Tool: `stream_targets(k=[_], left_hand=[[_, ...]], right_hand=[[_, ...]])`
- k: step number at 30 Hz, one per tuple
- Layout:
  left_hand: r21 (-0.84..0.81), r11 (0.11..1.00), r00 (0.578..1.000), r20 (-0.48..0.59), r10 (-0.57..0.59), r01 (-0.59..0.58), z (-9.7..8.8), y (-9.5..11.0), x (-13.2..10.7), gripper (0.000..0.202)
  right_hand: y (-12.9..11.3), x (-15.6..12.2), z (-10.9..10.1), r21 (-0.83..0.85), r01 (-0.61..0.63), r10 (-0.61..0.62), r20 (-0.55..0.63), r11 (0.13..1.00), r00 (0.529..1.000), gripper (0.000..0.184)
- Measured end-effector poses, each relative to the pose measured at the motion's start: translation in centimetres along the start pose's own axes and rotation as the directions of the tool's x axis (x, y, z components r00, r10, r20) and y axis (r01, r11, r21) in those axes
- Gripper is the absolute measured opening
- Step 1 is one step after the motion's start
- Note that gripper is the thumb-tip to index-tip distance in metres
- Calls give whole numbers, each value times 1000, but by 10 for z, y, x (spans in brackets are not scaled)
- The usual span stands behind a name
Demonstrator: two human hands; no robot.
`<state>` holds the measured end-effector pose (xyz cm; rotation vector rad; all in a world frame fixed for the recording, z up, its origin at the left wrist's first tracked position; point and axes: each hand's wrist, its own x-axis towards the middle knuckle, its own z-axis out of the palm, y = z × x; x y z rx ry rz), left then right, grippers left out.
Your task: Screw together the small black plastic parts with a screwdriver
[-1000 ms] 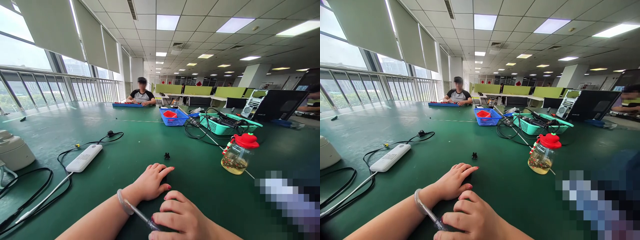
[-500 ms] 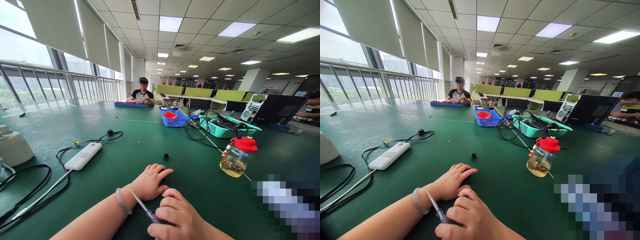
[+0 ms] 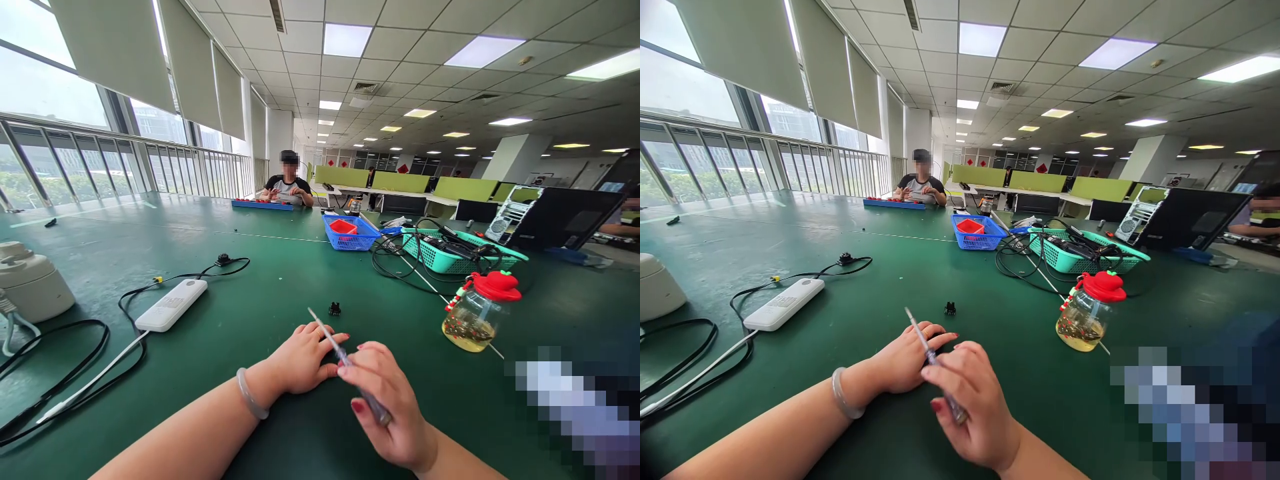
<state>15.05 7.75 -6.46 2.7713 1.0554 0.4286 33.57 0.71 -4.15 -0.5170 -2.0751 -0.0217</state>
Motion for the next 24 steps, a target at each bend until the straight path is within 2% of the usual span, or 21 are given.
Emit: stream_targets(k=[1,2,3,5,6,7,8,9,14,24], left_hand=[[-1,1000,1000,9,1,-1,-2,1,0,57],[2,1000,1000,19,0,0,-3,2,-1,58],[6,1000,1000,27,-5,4,-5,2,-1,58],[12,1000,999,33,-11,10,-6,3,-1,57],[11,1000,999,34,-10,10,-7,4,-1,56],[8,1000,999,33,-11,10,-7,4,-1,56],[4,1000,999,33,-10,10,-7,4,-1,55],[1,1000,999,34,-12,11,-7,4,-1,55],[9,1000,999,37,-19,19,-7,3,-1,54],[2,999,999,14,-33,33,-5,3,-3,55]], right_hand=[[9,-3,1,23,-120,120,-28,993,992,28],[19,-7,3,73,-269,274,-57,960,960,26],[30,-10,5,147,-430,447,-115,891,887,24],[54,-17,7,325,-634,707,-211,702,674,25],[66,-20,8,410,-670,782,-239,618,575,28],[77,-23,8,480,-681,830,-247,553,500,30],[86,-25,8,528,-681,858,-240,507,453,34],[94,-27,7,555,-685,876,-211,472,433,38],[110,-31,7,550,-752,897,11,363,441,58],[105,-29,8,415,-800,817,194,433,542,62]])
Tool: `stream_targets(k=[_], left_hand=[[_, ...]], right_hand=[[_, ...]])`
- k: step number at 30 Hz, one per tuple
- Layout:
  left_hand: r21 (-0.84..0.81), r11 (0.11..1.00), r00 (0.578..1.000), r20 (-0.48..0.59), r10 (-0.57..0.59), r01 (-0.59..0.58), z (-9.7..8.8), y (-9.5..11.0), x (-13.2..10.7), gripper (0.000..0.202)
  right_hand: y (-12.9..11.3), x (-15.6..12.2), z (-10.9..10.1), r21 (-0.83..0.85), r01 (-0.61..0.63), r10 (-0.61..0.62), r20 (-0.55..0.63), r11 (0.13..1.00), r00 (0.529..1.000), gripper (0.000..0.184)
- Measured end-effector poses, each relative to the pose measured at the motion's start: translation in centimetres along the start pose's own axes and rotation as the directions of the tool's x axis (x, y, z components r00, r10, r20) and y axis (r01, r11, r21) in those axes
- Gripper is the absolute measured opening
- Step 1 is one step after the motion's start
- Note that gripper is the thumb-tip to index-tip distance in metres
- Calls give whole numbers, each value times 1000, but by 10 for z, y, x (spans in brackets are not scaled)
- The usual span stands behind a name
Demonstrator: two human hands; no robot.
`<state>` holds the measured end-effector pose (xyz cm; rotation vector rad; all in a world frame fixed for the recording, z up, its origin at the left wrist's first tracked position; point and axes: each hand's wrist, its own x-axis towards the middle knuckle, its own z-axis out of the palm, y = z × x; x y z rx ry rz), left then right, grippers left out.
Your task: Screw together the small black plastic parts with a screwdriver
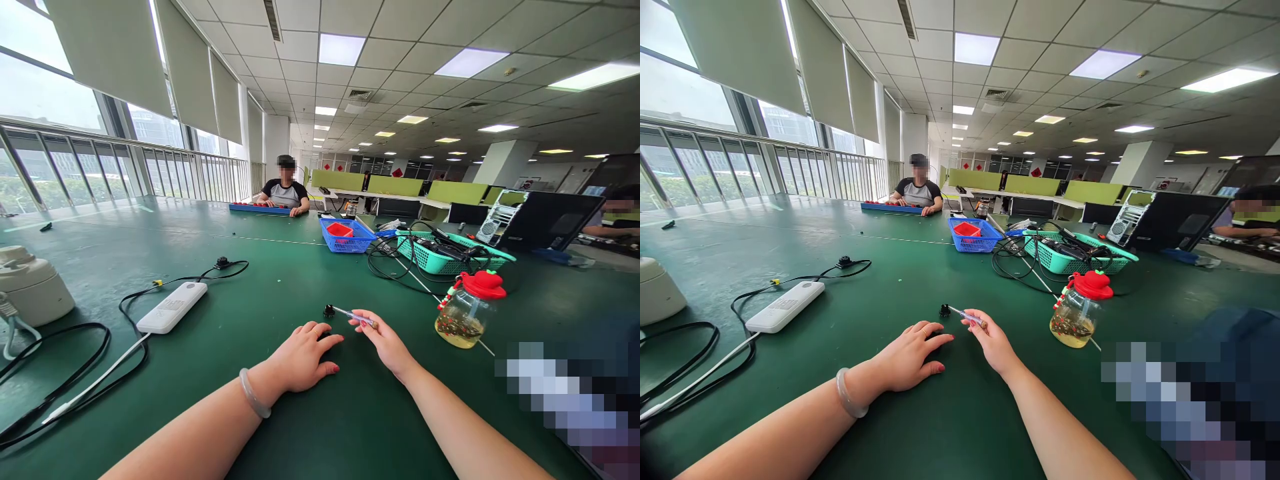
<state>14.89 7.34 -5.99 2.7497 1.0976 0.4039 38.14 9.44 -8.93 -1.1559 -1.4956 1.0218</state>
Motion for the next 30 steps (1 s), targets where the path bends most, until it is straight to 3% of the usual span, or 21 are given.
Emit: stream_targets(k=[9,19,25,30], left_hand=[[1,990,989,-48,-141,141,6,-1,2,66],[-48,957,957,-45,-287,285,10,-4,5,74],[-11,963,963,-30,-268,268,11,-6,8,54],[5,961,958,-75,-277,278,20,-12,8,52]], right_hand=[[5,3,2,-110,64,-50,128,992,990,50],[-7,-2,2,-228,108,-67,177,968,982,39],[-9,-4,2,-270,159,-109,190,950,976,37],[-10,-4,3,-291,180,-134,172,940,976,36]])
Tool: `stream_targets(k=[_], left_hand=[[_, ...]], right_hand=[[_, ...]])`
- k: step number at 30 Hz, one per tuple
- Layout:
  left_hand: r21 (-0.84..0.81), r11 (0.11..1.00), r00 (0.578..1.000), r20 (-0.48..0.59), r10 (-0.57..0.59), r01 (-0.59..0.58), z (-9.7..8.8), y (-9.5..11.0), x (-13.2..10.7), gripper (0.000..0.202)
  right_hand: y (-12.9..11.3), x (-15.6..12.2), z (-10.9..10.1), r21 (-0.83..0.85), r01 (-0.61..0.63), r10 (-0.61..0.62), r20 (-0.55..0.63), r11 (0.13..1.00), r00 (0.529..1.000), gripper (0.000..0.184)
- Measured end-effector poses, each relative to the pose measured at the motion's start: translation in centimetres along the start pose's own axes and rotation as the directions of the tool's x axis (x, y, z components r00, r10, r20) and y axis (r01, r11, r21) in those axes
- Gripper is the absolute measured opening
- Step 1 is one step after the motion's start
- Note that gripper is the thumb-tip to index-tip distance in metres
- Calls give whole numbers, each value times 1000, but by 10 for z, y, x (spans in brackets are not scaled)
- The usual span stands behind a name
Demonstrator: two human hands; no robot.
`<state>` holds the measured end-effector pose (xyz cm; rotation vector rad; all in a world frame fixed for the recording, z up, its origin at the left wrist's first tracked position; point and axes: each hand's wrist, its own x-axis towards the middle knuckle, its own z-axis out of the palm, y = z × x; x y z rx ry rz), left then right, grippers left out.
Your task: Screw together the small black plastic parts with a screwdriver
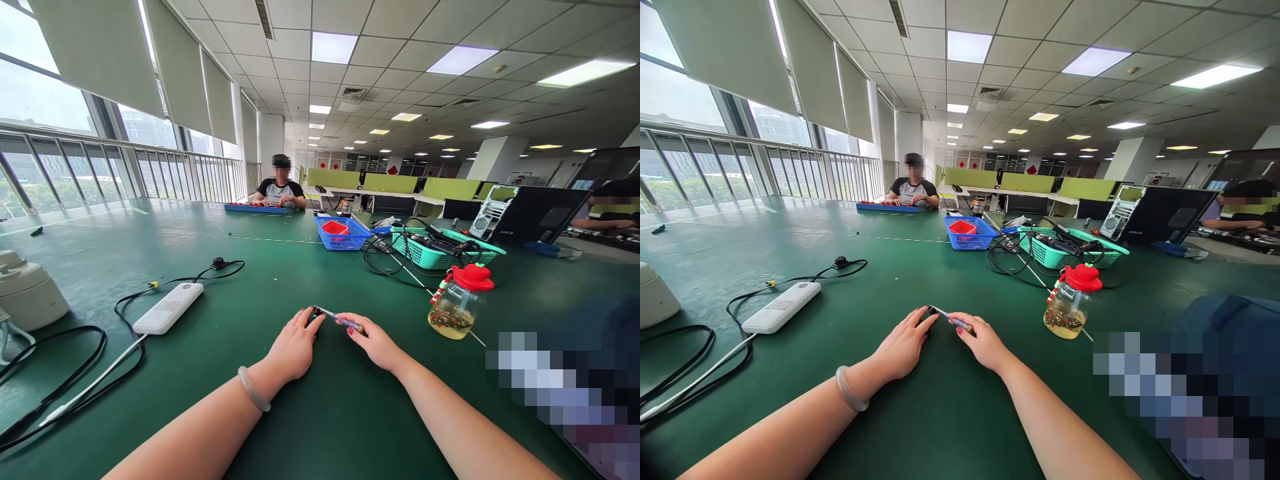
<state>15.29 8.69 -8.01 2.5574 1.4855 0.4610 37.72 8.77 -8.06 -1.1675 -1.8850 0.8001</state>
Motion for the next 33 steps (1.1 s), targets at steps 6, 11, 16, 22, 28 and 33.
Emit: stream_targets(k=[6,11,16,22,28,33], left_hand=[[72,987,990,-24,-142,144,1,-4,0,61],[70,975,973,-109,-205,213,2,-12,3,58],[1,970,962,-131,-241,243,-3,-14,7,64],[-29,985,981,-91,-173,171,-11,-19,17,71],[-42,999,999,-23,-27,26,-17,-17,16,54],[-52,997,996,-70,61,-64,-20,-9,11,38]], right_hand=[[-3,-1,-1,-45,-2,3,8,999,1000,36],[-3,-3,0,-106,-14,16,19,994,1000,35],[-3,-4,3,-162,-16,18,12,987,1000,35],[-6,-3,4,-150,2,-4,-18,989,1000,32],[-4,-2,4,51,-24,27,-59,998,998,30],[-1,-1,3,183,-58,81,-118,981,990,30]])
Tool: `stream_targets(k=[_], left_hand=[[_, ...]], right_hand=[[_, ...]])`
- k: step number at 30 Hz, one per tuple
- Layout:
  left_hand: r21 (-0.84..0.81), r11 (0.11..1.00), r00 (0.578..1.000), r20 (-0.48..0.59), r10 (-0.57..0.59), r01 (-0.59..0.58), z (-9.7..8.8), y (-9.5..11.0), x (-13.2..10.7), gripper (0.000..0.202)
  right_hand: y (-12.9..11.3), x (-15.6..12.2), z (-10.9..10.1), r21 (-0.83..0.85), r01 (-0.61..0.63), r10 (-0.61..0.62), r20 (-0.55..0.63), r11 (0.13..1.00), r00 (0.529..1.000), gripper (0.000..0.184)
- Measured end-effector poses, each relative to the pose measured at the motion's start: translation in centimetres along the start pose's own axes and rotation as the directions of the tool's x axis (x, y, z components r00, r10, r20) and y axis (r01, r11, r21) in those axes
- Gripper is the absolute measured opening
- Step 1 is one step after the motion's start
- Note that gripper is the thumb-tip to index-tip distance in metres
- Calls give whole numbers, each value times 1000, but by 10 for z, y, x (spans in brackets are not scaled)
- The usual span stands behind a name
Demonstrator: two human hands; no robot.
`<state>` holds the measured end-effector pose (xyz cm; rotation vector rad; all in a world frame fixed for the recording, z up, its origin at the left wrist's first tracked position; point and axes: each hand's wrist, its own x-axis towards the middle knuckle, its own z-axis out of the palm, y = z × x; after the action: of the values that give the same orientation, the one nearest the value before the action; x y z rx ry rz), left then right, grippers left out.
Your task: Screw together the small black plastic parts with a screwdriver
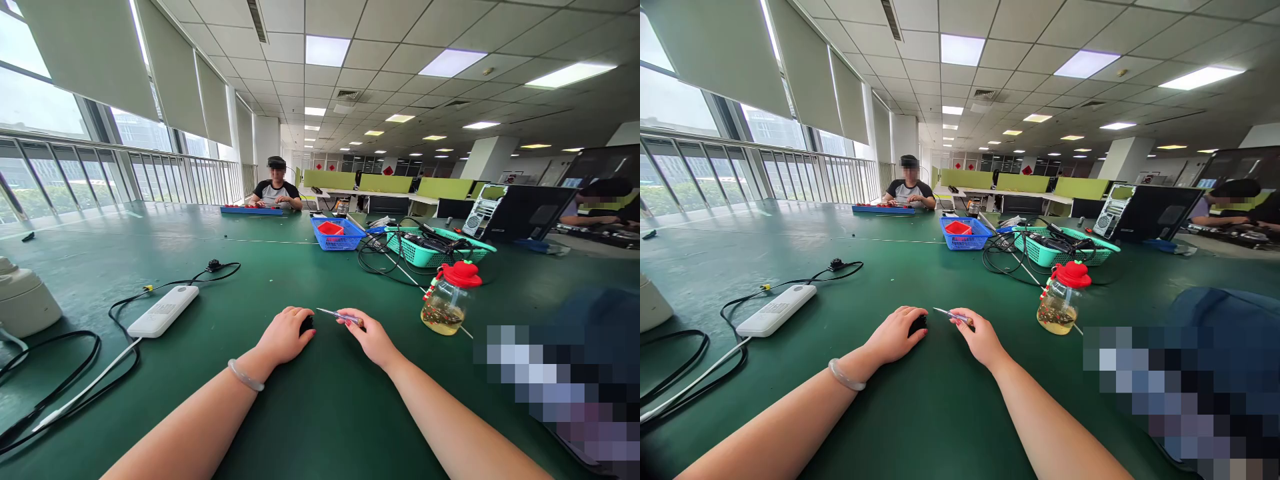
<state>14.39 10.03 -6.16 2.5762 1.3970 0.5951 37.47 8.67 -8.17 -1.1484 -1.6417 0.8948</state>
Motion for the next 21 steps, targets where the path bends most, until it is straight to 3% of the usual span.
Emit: stream_targets(k=[7,14,18,21], left_hand=[[91,996,1000,1,11,-11,1,5,-1,31],[177,981,997,-12,-73,74,3,14,-6,30],[159,981,994,-22,-106,108,-3,14,-26,30],[141,982,992,-21,-123,124,-16,9,-58,29]], right_hand=[[1,2,0,-95,-6,-5,-111,995,994,29],[1,0,1,-114,42,-55,-109,993,992,25],[1,-2,1,-104,41,-54,-127,994,990,25],[2,-2,0,-91,31,-45,-156,995,987,26]])
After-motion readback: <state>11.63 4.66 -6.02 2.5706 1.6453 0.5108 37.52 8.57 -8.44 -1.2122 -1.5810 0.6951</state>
